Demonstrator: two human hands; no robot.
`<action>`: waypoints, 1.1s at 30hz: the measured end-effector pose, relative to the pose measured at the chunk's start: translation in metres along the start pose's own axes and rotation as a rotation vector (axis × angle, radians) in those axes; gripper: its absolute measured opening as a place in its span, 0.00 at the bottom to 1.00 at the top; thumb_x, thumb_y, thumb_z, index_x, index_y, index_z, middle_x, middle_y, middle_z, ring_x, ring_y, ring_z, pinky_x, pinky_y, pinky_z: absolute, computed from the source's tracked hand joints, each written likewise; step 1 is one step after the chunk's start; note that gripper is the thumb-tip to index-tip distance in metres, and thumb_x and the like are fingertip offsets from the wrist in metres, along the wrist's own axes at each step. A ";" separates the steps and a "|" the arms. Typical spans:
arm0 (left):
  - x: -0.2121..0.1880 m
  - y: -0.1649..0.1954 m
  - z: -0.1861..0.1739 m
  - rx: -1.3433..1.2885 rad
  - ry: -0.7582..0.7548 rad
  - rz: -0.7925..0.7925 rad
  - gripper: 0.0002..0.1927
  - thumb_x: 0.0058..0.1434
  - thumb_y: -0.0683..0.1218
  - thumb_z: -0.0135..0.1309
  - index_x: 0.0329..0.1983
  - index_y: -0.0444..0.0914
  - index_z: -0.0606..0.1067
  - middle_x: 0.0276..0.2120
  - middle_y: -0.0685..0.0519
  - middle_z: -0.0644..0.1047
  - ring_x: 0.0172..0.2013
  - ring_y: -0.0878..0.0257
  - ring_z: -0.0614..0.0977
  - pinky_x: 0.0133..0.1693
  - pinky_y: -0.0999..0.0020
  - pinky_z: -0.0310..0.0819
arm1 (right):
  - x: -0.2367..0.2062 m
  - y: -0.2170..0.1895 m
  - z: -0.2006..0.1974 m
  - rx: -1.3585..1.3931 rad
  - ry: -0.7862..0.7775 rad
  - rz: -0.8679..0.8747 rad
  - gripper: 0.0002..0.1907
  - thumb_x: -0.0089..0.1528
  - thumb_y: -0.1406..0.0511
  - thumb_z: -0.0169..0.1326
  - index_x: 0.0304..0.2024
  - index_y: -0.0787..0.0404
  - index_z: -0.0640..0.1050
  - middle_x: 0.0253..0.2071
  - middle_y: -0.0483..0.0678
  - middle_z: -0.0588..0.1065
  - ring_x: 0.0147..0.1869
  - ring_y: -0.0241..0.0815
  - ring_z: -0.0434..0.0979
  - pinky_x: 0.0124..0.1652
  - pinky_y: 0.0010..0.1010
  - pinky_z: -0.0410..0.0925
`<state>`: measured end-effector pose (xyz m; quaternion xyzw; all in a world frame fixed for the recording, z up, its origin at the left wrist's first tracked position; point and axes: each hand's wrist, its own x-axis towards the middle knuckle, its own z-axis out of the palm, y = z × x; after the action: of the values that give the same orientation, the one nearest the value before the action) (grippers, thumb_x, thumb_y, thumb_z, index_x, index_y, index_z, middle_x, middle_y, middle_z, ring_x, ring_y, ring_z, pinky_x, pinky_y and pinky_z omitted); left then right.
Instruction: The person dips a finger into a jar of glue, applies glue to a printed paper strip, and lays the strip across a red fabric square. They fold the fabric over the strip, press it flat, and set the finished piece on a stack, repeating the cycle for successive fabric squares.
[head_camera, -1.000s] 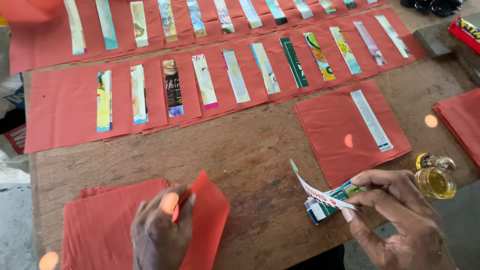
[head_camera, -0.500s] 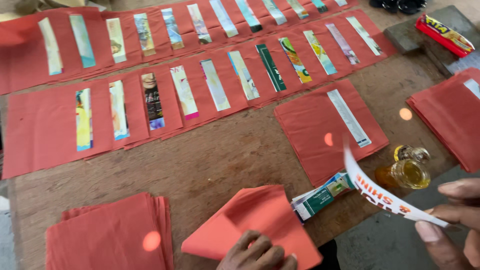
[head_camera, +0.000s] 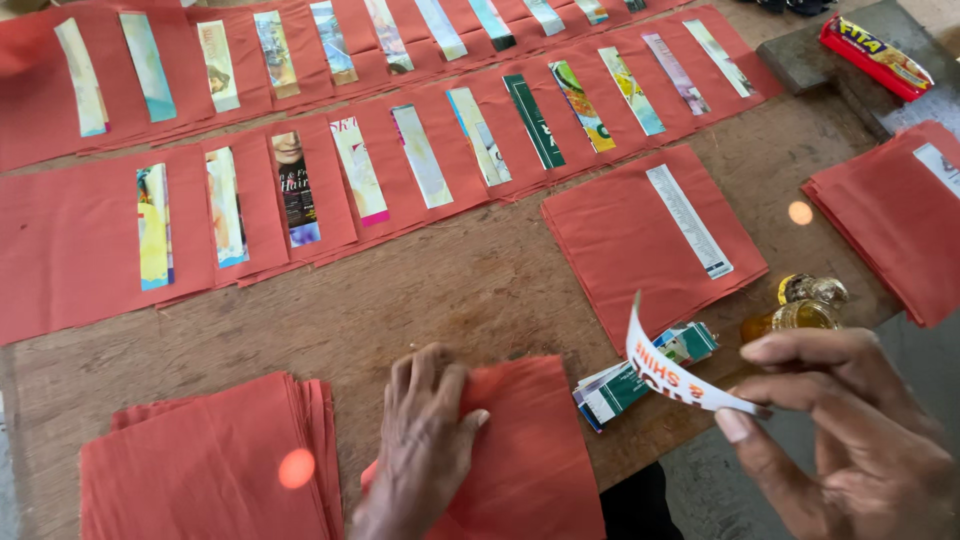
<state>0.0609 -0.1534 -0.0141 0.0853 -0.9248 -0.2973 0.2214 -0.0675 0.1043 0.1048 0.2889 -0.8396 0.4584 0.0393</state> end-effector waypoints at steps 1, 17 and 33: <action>0.009 -0.003 -0.007 -0.059 -0.027 0.039 0.13 0.47 0.40 0.63 0.33 0.40 0.73 0.44 0.45 0.77 0.49 0.47 0.76 0.47 0.57 0.68 | 0.002 -0.003 0.002 -0.025 0.000 -0.001 0.08 0.54 0.73 0.61 0.37 0.64 0.80 0.52 0.50 0.73 0.57 0.37 0.76 0.52 0.27 0.73; 0.034 -0.042 -0.018 -0.245 0.141 -0.769 0.24 0.61 0.42 0.58 0.59 0.35 0.66 0.31 0.42 0.75 0.29 0.56 0.74 0.34 0.60 0.72 | 0.012 0.012 0.008 -0.061 0.019 0.004 0.09 0.54 0.73 0.63 0.38 0.66 0.81 0.50 0.50 0.74 0.55 0.38 0.77 0.51 0.28 0.73; -0.009 -0.023 -0.043 -0.426 -0.043 -0.742 0.33 0.54 0.47 0.64 0.65 0.44 0.73 0.50 0.47 0.77 0.49 0.61 0.83 0.50 0.66 0.77 | 0.015 0.012 0.014 -0.067 -0.022 0.031 0.10 0.54 0.72 0.63 0.38 0.65 0.82 0.50 0.50 0.74 0.55 0.38 0.78 0.50 0.29 0.74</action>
<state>0.0893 -0.1919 0.0003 0.3583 -0.7539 -0.5428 0.0929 -0.0831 0.0913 0.0927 0.2795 -0.8592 0.4274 0.0325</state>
